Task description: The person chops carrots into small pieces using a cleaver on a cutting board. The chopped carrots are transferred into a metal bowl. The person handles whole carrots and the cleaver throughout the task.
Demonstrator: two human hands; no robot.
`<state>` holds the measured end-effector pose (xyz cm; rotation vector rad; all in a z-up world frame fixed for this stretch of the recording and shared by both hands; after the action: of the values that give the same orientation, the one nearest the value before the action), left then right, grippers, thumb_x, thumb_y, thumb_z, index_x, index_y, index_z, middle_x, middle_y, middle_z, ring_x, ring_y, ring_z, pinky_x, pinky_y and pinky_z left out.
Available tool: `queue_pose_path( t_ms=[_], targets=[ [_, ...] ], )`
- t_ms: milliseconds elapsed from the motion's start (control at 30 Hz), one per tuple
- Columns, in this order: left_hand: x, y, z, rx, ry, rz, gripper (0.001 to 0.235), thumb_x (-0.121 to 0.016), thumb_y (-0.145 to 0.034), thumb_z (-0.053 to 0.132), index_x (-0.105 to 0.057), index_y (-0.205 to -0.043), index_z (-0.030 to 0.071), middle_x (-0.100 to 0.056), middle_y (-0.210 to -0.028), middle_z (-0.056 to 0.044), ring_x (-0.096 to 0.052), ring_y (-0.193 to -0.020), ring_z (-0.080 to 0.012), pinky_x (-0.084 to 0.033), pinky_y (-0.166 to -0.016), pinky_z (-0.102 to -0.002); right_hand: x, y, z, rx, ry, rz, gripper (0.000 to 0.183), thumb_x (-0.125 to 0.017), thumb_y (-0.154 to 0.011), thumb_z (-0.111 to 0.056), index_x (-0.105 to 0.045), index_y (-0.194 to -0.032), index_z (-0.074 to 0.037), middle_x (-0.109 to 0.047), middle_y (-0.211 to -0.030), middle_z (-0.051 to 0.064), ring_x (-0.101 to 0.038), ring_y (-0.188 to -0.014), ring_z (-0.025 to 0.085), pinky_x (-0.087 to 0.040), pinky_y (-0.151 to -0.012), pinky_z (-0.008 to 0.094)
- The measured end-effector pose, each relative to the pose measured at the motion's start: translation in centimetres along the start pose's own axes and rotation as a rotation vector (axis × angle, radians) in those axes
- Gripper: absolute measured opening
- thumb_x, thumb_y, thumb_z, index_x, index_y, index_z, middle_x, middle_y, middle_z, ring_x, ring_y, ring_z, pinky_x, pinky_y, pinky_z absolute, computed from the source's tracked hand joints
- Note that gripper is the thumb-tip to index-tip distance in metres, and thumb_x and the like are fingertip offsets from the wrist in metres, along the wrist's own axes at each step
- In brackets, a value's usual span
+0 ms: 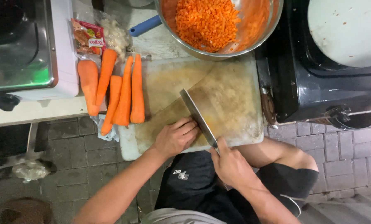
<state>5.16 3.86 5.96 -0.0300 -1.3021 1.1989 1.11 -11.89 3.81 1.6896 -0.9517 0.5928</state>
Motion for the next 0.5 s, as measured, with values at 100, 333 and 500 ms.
queue_pose_path(
  t_ms=[100,333,500],
  targets=[
    [-0.5,0.5,0.0,-0.008,-0.039,0.007,0.019,-0.053,-0.097,0.017,-0.070,-0.090,0.013,-0.066,-0.095,0.000,-0.066,-0.098,-0.0222,-0.059,-0.069,-0.026,1.4,-2.1,-1.3,0.024,-0.106,-0.002,0.029,-0.045,-0.098,-0.037,-0.047,-0.114,-0.012,-0.068,-0.074,0.024,-0.072,-0.072,0.040,-0.059,-0.061,0.048],
    [-1.1,1.1,0.5,0.031,-0.063,-0.040,0.008,-0.060,-0.088,0.017,-0.068,-0.090,0.016,-0.065,-0.093,0.001,-0.066,-0.098,-0.0209,-0.060,-0.062,-0.028,3.8,-0.9,0.3,0.055,-0.272,0.101,0.029,-0.056,-0.094,-0.043,-0.051,-0.086,-0.015,-0.058,-0.054,0.012,-0.064,-0.056,0.030,-0.050,-0.056,0.042],
    [0.0,-0.3,0.0,0.154,-0.172,0.015,0.035,-0.067,-0.082,0.032,-0.063,-0.110,0.011,-0.062,-0.112,-0.008,-0.062,-0.109,-0.0302,-0.061,-0.061,-0.036,3.5,0.4,5.2,0.017,-0.390,0.275,0.025,-0.064,-0.088,-0.036,-0.056,-0.083,-0.014,-0.064,-0.058,0.014,-0.068,-0.069,0.036,-0.049,-0.070,0.044]
  ],
)
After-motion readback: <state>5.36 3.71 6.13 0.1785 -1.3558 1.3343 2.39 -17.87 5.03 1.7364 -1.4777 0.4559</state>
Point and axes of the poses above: each hand's wrist, its own y-axis away from the middle knuckle, its own x-axis out of the back of the hand, z = x × y, the point moved 8 cm from there along -y, towards the middle knuckle
